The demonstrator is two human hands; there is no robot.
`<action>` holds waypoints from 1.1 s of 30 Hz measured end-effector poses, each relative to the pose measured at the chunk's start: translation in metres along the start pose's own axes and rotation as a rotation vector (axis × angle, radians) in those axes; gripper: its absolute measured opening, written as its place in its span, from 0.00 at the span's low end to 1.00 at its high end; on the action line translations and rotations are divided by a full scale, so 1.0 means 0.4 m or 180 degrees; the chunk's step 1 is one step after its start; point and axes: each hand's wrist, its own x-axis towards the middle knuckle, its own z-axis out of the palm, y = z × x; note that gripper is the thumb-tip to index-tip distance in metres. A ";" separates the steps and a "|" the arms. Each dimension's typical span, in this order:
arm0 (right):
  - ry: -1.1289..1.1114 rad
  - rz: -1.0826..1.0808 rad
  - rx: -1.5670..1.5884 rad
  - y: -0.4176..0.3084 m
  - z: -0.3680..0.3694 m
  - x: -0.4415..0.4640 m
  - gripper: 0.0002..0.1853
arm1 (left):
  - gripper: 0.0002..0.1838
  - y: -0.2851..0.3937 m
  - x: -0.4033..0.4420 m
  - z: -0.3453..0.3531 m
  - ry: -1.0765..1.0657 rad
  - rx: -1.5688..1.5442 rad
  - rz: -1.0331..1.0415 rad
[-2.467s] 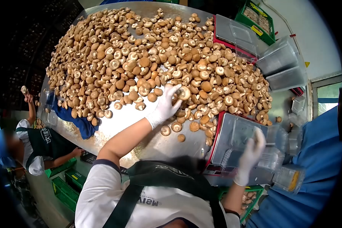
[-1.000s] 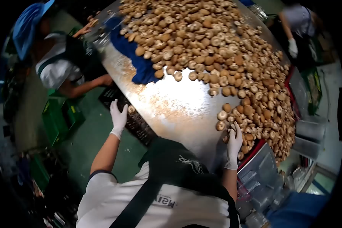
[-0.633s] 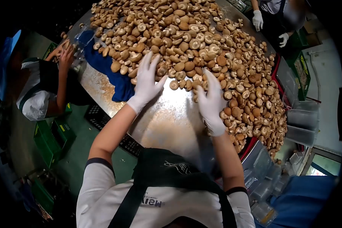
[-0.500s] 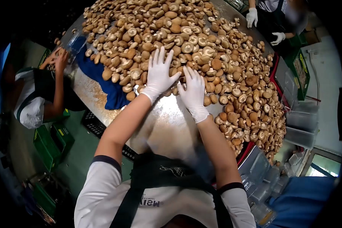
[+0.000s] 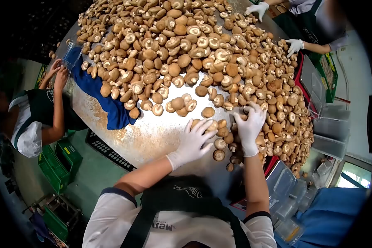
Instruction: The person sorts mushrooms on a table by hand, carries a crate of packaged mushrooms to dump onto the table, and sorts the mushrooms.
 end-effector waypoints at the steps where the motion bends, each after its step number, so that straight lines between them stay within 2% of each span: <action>1: 0.0057 0.0022 -0.0100 0.012 0.002 0.021 0.20 | 0.25 -0.007 -0.012 -0.016 -0.0004 -0.0041 0.0074; 3: 0.0229 -0.0001 -0.0130 0.025 0.013 0.077 0.18 | 0.25 -0.022 -0.021 -0.051 -0.0013 -0.0112 0.0236; 4: 0.0340 -0.0017 -0.0013 0.012 0.010 0.123 0.15 | 0.21 -0.028 0.010 -0.094 0.0349 -0.0078 0.0327; 5: 0.0423 -0.0032 0.0000 -0.004 0.009 0.167 0.17 | 0.16 -0.063 0.059 -0.120 0.0687 -0.0431 0.0332; 6: 0.0339 -0.0018 0.0412 -0.026 0.008 0.215 0.19 | 0.14 -0.065 0.109 -0.172 0.1021 -0.0230 0.0063; 7: 0.0268 -0.0012 0.0827 -0.047 0.020 0.263 0.21 | 0.18 -0.110 0.167 -0.190 0.1534 -0.0094 0.0157; 9: 0.0193 0.0021 0.1476 -0.086 0.093 0.346 0.25 | 0.29 -0.190 0.283 -0.221 0.1861 0.0574 -0.0144; 11: -0.0024 -0.0065 0.1462 -0.133 0.183 0.370 0.29 | 0.36 -0.228 0.366 -0.222 0.1828 0.1016 -0.0595; 13: 0.0162 0.0130 0.1168 -0.170 0.199 0.332 0.31 | 0.40 -0.213 0.392 -0.187 0.1600 0.1300 -0.0776; 14: -0.0025 0.0357 0.1080 -0.176 0.183 0.307 0.32 | 0.44 -0.206 0.386 -0.176 0.1496 0.1341 -0.0753; 17: -0.0082 -0.0053 0.0641 -0.153 0.154 0.194 0.31 | 0.35 -0.181 0.352 -0.165 0.1339 0.1173 -0.0479; 18: -0.0007 -0.0010 0.0682 -0.135 0.139 0.154 0.30 | 0.31 -0.143 0.337 -0.166 0.1168 0.1041 -0.0484; 19: 0.0088 0.0026 0.0709 -0.124 0.109 0.115 0.29 | 0.32 -0.114 0.288 -0.091 0.0737 0.0705 -0.0395; 20: -0.0032 0.0100 0.0764 -0.131 0.084 0.095 0.28 | 0.31 -0.099 0.253 -0.059 0.1014 0.0814 -0.0300; 21: 0.0183 -0.0039 0.0735 -0.117 0.090 0.059 0.27 | 0.31 -0.087 0.229 -0.046 0.1305 0.0926 -0.0203; 24: -0.0465 -0.0061 0.0956 -0.108 0.038 -0.051 0.27 | 0.28 -0.053 0.143 -0.052 0.0901 -0.0243 -0.0653; 27: -0.0709 -0.0231 0.0831 -0.124 -0.023 -0.127 0.32 | 0.25 -0.052 0.062 -0.047 0.0748 -0.0764 -0.0435; 28: -0.0830 -0.0125 0.0957 -0.123 -0.039 -0.133 0.29 | 0.25 -0.049 0.038 -0.057 0.0532 -0.0819 -0.0427; 31: -0.0993 0.0370 0.1588 -0.105 -0.058 -0.104 0.22 | 0.26 -0.055 0.000 -0.067 0.0482 -0.1230 -0.0789; 33: -0.0559 -0.0008 0.1605 -0.097 -0.044 -0.003 0.15 | 0.27 -0.054 0.000 -0.089 0.0588 -0.1418 -0.0947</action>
